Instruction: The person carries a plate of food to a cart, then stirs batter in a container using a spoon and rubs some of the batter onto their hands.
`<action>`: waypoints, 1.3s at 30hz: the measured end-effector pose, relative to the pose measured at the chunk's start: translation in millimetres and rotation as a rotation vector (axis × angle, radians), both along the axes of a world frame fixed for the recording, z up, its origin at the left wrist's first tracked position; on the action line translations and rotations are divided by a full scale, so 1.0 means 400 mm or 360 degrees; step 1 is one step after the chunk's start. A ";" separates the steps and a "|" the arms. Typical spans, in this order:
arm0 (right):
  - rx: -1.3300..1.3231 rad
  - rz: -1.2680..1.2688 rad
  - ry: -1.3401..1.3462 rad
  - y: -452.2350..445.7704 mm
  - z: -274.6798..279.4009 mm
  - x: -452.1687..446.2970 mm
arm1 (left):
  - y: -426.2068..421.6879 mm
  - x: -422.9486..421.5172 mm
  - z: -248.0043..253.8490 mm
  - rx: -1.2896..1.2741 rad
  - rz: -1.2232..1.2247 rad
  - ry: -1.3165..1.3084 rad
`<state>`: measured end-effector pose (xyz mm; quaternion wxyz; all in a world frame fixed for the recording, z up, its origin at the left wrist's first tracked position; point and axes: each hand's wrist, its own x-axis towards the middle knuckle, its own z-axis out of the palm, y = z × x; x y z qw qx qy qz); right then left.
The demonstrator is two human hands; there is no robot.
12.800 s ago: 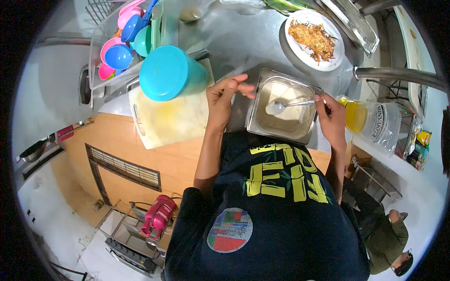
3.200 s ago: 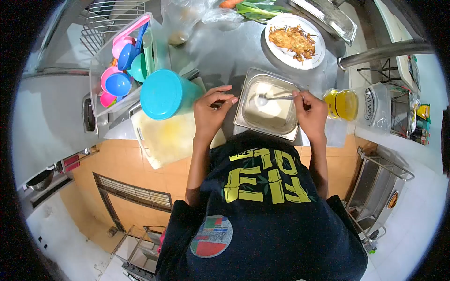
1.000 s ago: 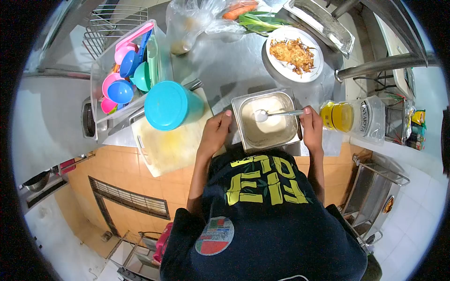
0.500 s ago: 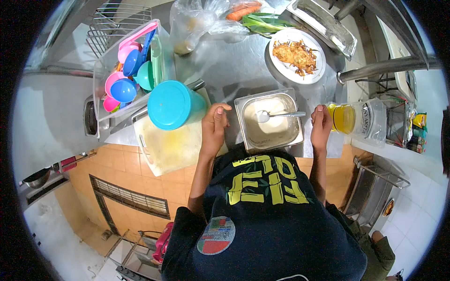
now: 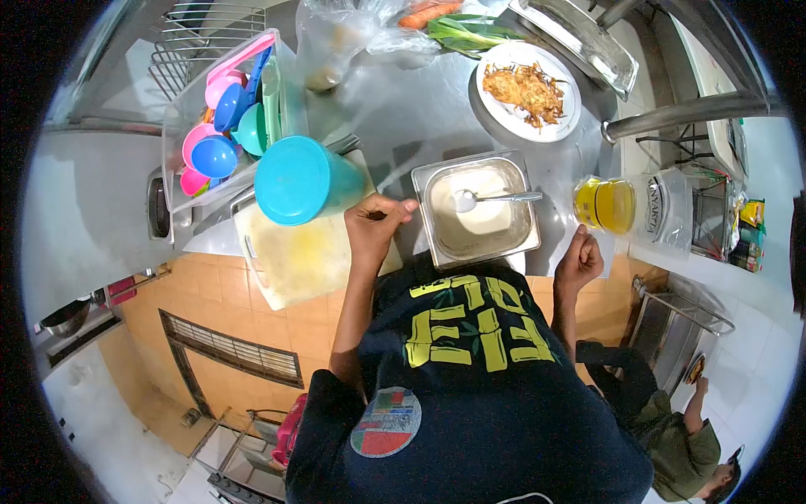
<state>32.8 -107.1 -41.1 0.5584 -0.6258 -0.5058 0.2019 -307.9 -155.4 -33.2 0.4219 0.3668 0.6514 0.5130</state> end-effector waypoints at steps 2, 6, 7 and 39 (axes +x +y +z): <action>0.0049 0.0044 0.0196 -0.015 -0.024 0.023 | 0.003 0.003 -0.012 -0.0049 -0.0030 -0.0055; 0.0058 0.0244 0.0358 -0.043 -0.040 0.052 | 0.013 0.035 0.005 -0.0006 -0.0083 -0.0356; 0.0062 0.0283 0.0386 -0.044 -0.037 0.051 | 0.014 0.040 0.009 0.0026 -0.0085 -0.0402; 0.0047 -0.0177 0.0513 0.210 0.005 0.281 | -0.161 0.325 0.014 -0.0046 0.0837 -0.0294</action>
